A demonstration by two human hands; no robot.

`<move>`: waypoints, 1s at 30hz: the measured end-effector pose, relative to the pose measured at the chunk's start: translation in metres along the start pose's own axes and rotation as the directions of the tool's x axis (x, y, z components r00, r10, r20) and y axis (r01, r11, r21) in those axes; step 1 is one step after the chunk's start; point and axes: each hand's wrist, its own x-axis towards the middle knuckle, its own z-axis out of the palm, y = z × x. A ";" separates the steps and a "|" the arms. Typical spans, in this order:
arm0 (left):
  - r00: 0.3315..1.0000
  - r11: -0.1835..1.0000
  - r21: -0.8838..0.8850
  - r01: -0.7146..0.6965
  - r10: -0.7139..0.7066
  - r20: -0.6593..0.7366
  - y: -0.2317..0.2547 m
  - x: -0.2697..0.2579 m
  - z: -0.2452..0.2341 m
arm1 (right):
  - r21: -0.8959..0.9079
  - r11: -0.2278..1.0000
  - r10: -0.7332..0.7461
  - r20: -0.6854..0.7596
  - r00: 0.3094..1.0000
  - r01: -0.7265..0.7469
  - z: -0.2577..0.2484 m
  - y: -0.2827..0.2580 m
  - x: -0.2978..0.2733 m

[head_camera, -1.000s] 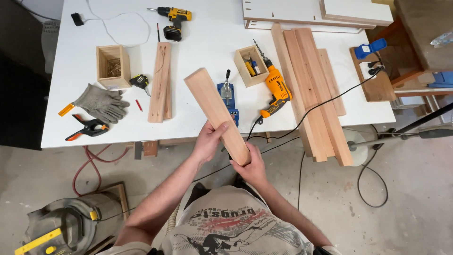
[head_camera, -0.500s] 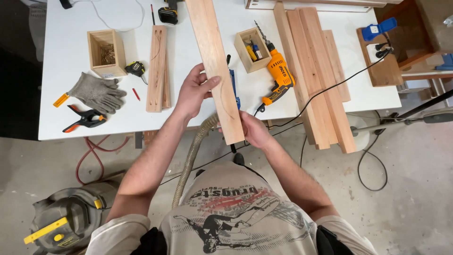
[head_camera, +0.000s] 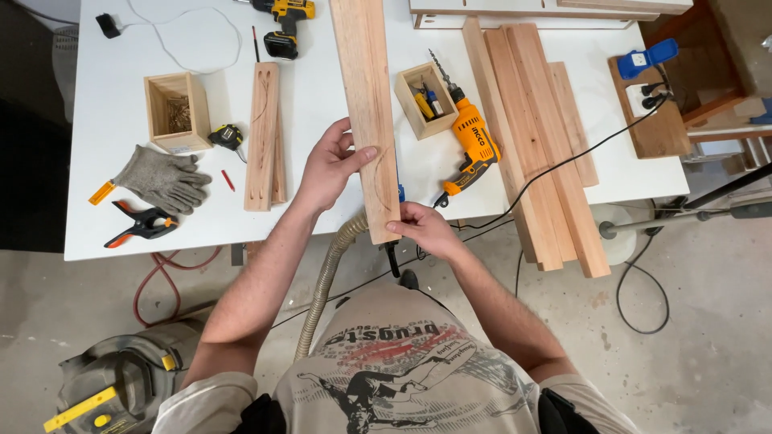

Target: The person uses a pocket hole jig and a power drill to create angled holes in several pieces of lumber. They place each piece of wood into the jig, drill the holes, and then remove the wood to place it on a stack. The person also briefly handles a vacuum hose attached to the jig.

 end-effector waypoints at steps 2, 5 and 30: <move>1.000 1.000 -0.005 0.001 -0.001 0.003 -0.005 0.005 -0.002 | 0.029 1.000 0.000 0.038 0.999 -0.001 -0.002 -0.004 -0.001; 1.000 1.000 0.003 0.003 -0.003 0.012 -0.004 0.009 0.000 | 0.061 0.998 0.018 0.075 0.997 -0.023 -0.002 -0.005 -0.001; 0.995 0.958 0.276 -0.083 0.064 0.078 -0.073 0.029 0.005 | -0.534 0.846 0.034 0.061 0.998 0.004 -0.043 0.007 0.087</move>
